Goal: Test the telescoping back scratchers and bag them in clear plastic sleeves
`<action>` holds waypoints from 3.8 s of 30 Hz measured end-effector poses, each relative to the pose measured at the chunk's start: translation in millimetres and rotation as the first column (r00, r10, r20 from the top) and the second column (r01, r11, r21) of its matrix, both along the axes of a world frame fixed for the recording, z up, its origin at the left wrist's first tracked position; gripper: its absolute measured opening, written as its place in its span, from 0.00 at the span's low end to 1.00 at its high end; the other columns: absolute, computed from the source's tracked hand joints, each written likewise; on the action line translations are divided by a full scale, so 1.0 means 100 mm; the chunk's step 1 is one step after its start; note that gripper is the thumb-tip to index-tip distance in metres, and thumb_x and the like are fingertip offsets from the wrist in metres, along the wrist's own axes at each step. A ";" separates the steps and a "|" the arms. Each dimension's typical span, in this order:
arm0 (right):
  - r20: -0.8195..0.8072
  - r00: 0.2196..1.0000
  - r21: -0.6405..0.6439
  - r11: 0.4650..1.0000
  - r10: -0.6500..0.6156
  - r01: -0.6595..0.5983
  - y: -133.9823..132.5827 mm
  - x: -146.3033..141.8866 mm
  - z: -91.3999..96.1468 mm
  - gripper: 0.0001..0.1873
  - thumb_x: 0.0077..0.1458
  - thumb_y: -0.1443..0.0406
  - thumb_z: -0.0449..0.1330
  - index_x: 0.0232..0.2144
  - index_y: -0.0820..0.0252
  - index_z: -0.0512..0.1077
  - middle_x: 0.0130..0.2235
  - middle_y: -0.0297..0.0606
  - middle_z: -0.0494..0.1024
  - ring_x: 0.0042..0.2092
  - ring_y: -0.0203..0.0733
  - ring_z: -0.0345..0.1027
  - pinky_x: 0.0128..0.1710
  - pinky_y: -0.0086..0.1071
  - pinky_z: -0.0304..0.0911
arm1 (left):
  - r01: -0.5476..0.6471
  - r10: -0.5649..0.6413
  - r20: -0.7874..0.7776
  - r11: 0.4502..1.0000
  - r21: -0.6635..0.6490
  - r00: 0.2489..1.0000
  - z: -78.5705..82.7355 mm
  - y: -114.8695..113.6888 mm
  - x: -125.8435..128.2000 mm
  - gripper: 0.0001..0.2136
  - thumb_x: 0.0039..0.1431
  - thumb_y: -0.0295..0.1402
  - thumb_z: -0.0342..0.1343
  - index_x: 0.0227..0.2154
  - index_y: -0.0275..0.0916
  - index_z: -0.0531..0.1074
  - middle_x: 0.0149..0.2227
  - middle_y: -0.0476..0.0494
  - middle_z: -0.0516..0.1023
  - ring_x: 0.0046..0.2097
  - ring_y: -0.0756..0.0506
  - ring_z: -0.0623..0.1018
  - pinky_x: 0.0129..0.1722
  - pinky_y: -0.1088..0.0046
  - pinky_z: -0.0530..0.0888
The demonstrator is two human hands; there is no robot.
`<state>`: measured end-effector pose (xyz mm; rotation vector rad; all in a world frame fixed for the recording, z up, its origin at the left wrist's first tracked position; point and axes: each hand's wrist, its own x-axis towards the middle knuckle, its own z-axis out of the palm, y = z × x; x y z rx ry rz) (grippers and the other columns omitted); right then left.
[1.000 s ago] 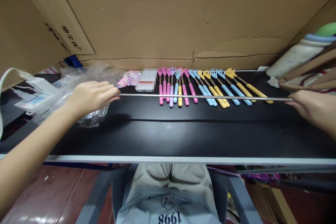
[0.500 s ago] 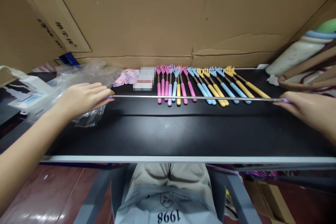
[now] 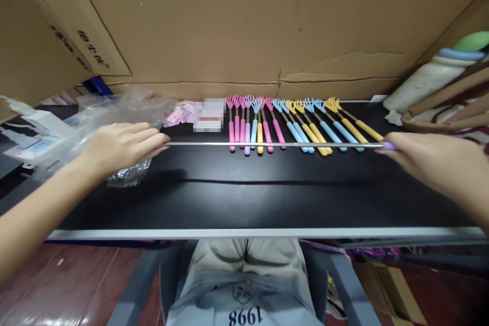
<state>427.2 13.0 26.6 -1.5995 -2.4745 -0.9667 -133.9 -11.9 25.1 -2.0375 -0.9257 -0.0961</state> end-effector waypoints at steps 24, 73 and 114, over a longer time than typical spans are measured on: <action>-0.147 0.831 -0.042 0.836 0.536 -0.547 -0.31 -1.82 -0.22 0.17 0.67 0.60 0.45 0.31 0.60 0.67 0.23 0.31 0.73 0.23 0.31 0.64 0.23 0.30 0.37 | 0.395 -0.353 0.230 0.902 -0.174 0.907 -0.12 -0.08 1.57 0.14 0.69 0.36 0.42 0.29 0.38 0.66 0.22 0.51 0.71 0.24 0.51 0.72 0.23 0.75 0.60; 0.025 0.936 0.213 0.913 0.350 -0.347 -0.10 -0.55 -0.06 0.12 0.63 0.62 0.52 0.32 0.59 0.73 0.32 0.37 0.79 0.32 0.34 0.69 0.28 0.28 0.52 | 0.258 -0.261 0.079 0.965 0.047 0.962 -0.07 0.09 0.63 0.13 0.68 0.35 0.47 0.27 0.41 0.69 0.23 0.52 0.74 0.26 0.51 0.71 0.24 0.75 0.61; -0.621 0.751 -0.482 0.647 0.223 -0.591 0.14 -1.28 -0.02 0.16 0.62 0.55 0.51 0.45 0.58 0.68 0.30 0.33 0.74 0.28 0.33 0.64 0.29 0.25 0.54 | 0.286 -0.008 0.468 0.800 -0.527 0.884 -0.03 0.15 1.13 0.13 0.63 0.45 0.50 0.43 0.45 0.71 0.43 0.52 0.79 0.42 0.50 0.78 0.34 0.79 0.66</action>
